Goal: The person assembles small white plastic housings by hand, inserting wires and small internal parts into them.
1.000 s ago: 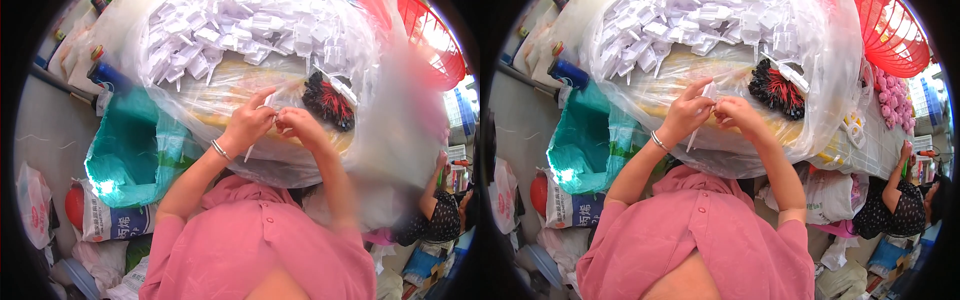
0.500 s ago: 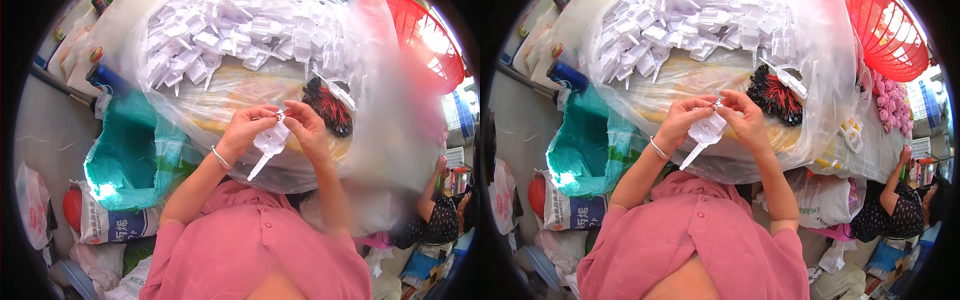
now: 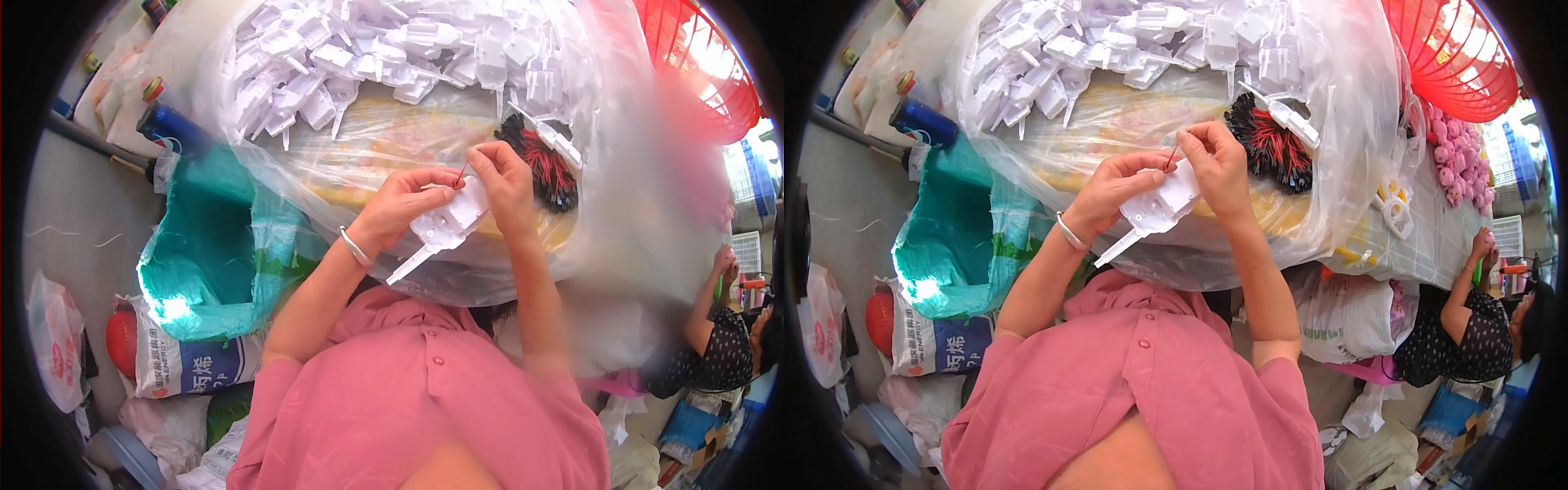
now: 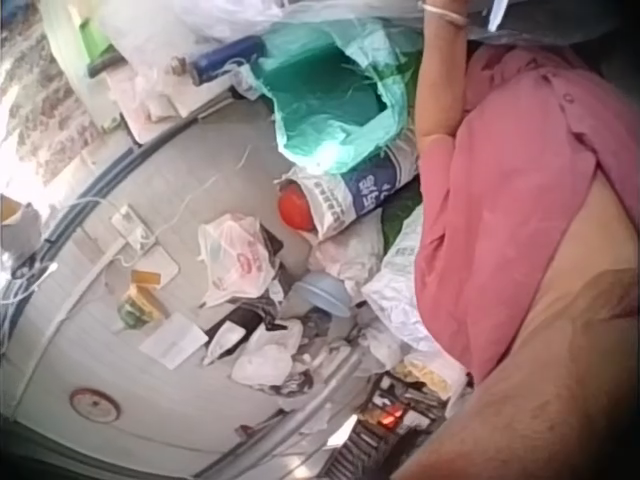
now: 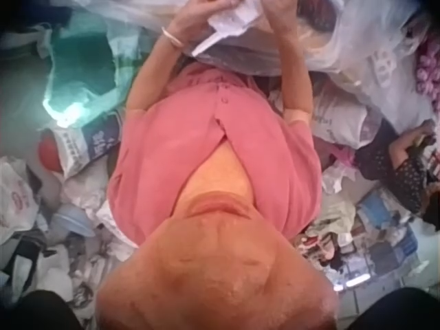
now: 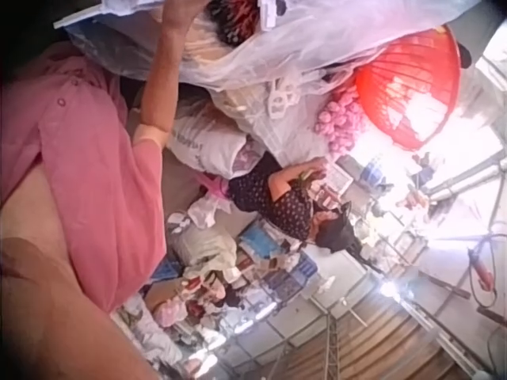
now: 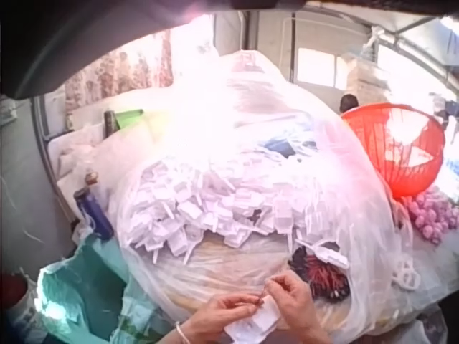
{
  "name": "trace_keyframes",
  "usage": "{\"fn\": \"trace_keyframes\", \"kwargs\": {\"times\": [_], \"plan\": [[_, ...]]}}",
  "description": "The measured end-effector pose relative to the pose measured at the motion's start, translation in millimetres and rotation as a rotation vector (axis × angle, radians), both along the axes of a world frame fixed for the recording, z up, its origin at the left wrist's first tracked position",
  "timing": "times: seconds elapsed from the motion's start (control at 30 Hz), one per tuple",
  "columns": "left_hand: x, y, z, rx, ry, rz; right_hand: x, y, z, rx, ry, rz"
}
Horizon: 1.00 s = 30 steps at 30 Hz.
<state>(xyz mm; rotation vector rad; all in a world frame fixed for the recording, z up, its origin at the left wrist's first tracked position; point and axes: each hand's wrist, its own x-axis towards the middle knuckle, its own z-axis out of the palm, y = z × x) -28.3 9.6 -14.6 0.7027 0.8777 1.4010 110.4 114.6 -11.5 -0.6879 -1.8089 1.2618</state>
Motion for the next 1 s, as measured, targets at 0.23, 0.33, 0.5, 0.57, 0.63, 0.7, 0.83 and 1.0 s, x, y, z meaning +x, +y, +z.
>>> {"fn": "trace_keyframes", "kwargs": {"times": [0.23, 0.33, 0.5, 0.57, 0.63, 0.7, 0.83, 1.0], "plan": [[-13, 12, 4, -0.133, -0.163, -0.106, -13, -2, 10, -0.171, 0.094, 0.05], [-13, 11, 4, -0.098, -0.065, -0.06, -18, 0, 10, -0.165, 0.079, 0.038], [-19, -7, 13, -0.148, -0.007, -0.063, -30, 6, 7, -0.176, 0.03, 0.134], [-25, -27, 24, -0.178, 0.073, 0.026, -40, -1, 6, -0.23, 0.012, 0.236], [-38, -52, 34, -0.129, 0.169, 0.167, -56, -9, 9, -0.129, 0.045, 0.399], [-63, -89, 46, -0.104, 0.281, 0.345, -74, 3, 8, -0.041, -0.059, 0.371], [-135, -179, 59, -0.171, 0.873, 0.935, -113, 72, -21, 0.258, -0.174, 0.008], [-198, -289, 9, -0.678, 1.995, 0.988, -163, 74, -28, 0.788, -0.327, -0.058]]}}
